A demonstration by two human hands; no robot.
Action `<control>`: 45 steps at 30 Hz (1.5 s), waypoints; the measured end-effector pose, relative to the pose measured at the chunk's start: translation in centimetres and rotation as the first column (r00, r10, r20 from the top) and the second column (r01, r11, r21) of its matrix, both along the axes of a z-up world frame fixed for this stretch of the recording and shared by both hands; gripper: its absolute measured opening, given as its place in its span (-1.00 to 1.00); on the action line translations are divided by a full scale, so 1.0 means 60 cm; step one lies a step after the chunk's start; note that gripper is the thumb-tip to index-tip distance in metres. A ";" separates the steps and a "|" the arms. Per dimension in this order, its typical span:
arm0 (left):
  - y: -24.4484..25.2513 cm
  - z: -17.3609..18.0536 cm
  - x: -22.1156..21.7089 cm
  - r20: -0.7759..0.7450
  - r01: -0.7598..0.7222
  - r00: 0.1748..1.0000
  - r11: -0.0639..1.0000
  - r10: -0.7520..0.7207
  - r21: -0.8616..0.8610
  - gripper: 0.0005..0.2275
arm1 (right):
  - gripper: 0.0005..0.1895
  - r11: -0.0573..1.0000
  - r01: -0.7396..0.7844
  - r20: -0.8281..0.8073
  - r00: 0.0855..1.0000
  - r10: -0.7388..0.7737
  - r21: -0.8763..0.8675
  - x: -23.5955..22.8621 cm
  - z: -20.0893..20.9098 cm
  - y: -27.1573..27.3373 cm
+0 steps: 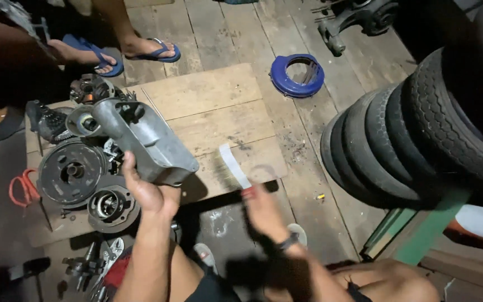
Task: A person uses a wire brush to clean grease and dirt off a metal motorcycle engine casing.
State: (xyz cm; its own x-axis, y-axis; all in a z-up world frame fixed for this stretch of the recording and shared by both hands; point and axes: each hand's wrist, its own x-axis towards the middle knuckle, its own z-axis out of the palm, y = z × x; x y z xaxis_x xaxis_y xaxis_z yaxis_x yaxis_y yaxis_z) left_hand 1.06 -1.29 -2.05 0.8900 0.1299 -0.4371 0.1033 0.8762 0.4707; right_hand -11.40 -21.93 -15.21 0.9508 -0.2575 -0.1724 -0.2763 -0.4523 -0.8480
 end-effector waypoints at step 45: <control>0.039 0.037 -0.102 -0.051 0.047 0.998 0.991 -0.041 0.126 -0.42 | -0.58 0.967 0.048 -0.145 0.986 -0.086 -0.251 0.062 -0.120 -0.082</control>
